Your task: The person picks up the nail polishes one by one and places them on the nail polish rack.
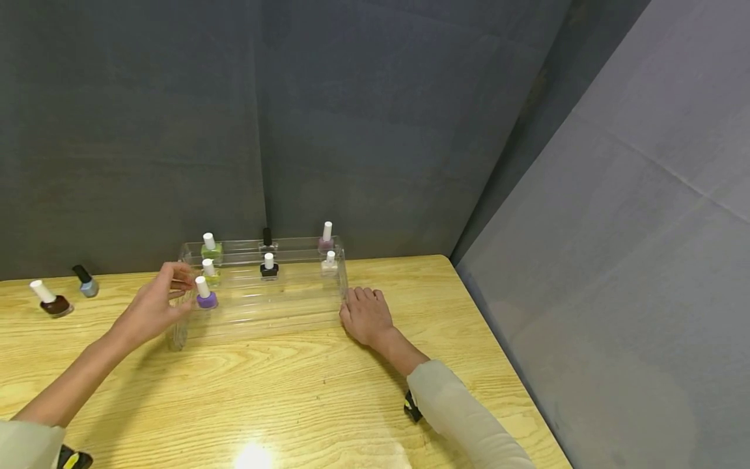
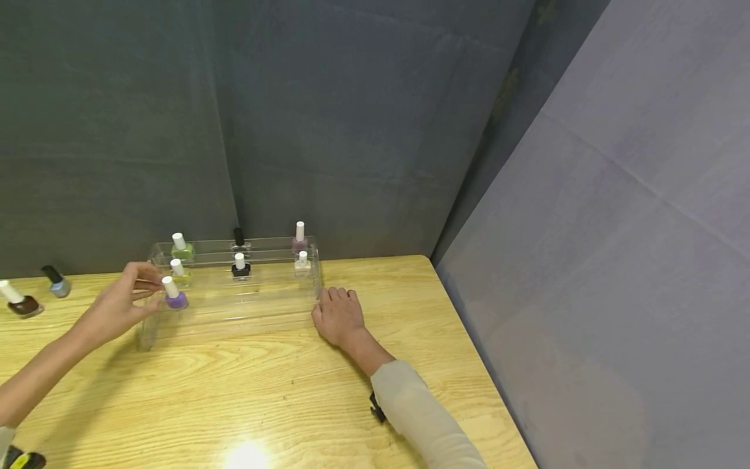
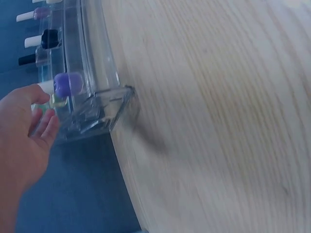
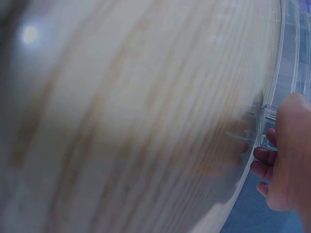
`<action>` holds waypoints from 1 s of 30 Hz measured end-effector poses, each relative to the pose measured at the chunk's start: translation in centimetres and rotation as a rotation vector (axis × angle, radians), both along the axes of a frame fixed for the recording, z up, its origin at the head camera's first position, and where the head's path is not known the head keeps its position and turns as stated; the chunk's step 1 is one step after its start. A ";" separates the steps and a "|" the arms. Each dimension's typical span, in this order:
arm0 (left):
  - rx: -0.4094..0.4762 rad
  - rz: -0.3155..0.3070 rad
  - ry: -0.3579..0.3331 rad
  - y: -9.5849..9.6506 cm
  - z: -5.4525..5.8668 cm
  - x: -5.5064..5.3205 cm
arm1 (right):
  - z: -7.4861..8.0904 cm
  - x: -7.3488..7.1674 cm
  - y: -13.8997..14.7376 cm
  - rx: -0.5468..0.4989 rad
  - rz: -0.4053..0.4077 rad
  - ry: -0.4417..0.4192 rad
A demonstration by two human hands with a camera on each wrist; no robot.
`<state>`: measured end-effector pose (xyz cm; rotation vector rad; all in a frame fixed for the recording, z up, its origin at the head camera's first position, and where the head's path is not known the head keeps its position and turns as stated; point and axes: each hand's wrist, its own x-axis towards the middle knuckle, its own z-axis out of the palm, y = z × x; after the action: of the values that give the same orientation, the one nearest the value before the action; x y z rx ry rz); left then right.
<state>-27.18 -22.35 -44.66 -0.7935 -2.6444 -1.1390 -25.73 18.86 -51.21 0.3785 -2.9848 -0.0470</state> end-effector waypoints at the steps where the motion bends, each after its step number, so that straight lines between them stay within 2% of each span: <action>1: 0.007 0.007 0.005 -0.3 0.1 0.2 | 0.0 0.0 0.0 -0.001 -0.001 0.000; 8: 0.050 0.131 0.101 -3.6 0.2 1.5 | -0.3 0.0 0.2 -0.013 0.002 0.010; 12: 0.120 0.221 0.110 -6.2 -0.1 2.3 | -0.3 0.1 0.2 -0.030 0.010 0.016; 18: 0.143 0.427 0.076 -10.3 -1.3 2.9 | -0.1 0.1 0.1 -0.024 0.012 0.001; 21: 0.165 0.543 0.076 -11.7 -1.8 2.6 | 0.0 0.1 0.1 -0.019 0.002 -0.003; 23: 0.203 0.593 0.084 -12.5 -2.2 2.3 | 0.0 0.0 0.1 -0.021 0.002 -0.004; 24: 0.216 0.624 0.095 -13.0 -2.5 2.0 | 0.0 0.1 0.1 -0.019 0.001 -0.004; 26: 0.271 0.663 0.132 -14.6 -4.3 0.7 | 0.1 0.1 0.1 -0.020 0.002 -0.007; 30: 0.342 0.713 0.213 -19.0 -9.5 -3.0 | 0.1 0.2 0.1 -0.034 0.009 -0.006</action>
<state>-30.15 -41.32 -54.12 0.0954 -2.1634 -1.1492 -25.51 18.99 -51.13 0.3882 -2.9854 0.0058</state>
